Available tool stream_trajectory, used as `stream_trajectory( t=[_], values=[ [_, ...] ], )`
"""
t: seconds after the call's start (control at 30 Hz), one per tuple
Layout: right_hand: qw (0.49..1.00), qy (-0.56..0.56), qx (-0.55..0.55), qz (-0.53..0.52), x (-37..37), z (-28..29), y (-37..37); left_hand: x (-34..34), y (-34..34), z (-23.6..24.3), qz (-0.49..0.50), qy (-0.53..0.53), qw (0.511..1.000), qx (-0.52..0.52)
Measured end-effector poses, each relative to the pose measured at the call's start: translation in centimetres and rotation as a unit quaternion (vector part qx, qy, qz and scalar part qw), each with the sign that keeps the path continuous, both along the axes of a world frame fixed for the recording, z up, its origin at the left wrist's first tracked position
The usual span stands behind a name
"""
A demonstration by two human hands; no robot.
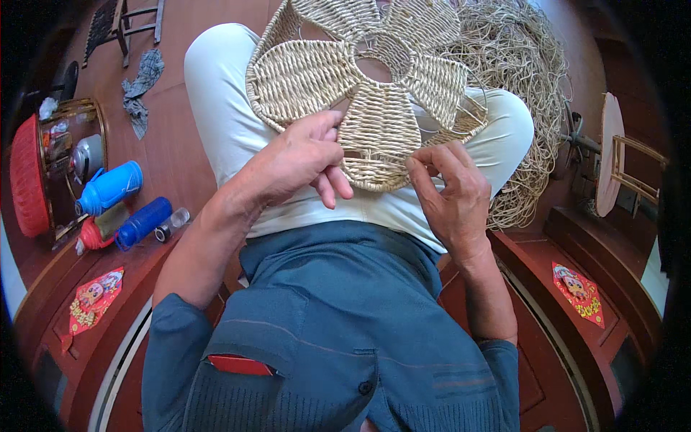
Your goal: Weaving the petals of a flower-shaped wicker basket using straw or vine material.
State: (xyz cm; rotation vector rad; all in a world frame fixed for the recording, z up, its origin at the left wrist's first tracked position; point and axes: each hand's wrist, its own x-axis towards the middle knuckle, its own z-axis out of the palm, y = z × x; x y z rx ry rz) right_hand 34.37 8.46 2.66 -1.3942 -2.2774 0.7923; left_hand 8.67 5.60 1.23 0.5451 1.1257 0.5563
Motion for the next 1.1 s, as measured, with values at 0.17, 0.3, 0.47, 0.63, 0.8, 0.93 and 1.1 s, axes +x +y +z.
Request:
stream_trajectory(
  t=[0.17, 0.3, 0.47, 0.63, 0.8, 0.93, 1.1],
  values=[
    [0.998, -0.025, 0.05, 0.028, -0.1, 0.1, 0.2, 0.2, 0.3, -0.1, 0.007, -0.053, 0.998, 0.019],
    [0.996, -0.03, 0.073, 0.034, -0.2, 0.4, 0.3, 0.0, 0.4, -0.1, -0.003, -0.065, 0.998, -0.009],
    [0.993, -0.036, 0.095, 0.062, -0.5, 0.6, 0.4, 0.3, 0.3, 0.0, 0.015, -0.061, 0.998, -0.004],
    [0.998, -0.024, 0.023, 0.045, -1.0, 0.0, 0.3, 0.3, 0.5, 0.0, 0.011, -0.06, 0.998, 0.003],
    [0.999, 0.009, -0.038, 0.014, -1.6, -1.2, -0.3, 0.2, 0.4, 0.2, -0.009, -0.048, 0.999, 0.01],
    [0.997, 0.029, -0.067, -0.005, -1.6, -1.5, -0.7, 0.2, 0.3, 0.2, -0.046, -0.002, 0.999, -0.004],
    [0.998, 0.039, -0.043, -0.001, -1.6, -2.0, -0.8, 0.1, 0.3, -0.2, -0.027, -0.009, 0.999, -0.016]
  ],
)
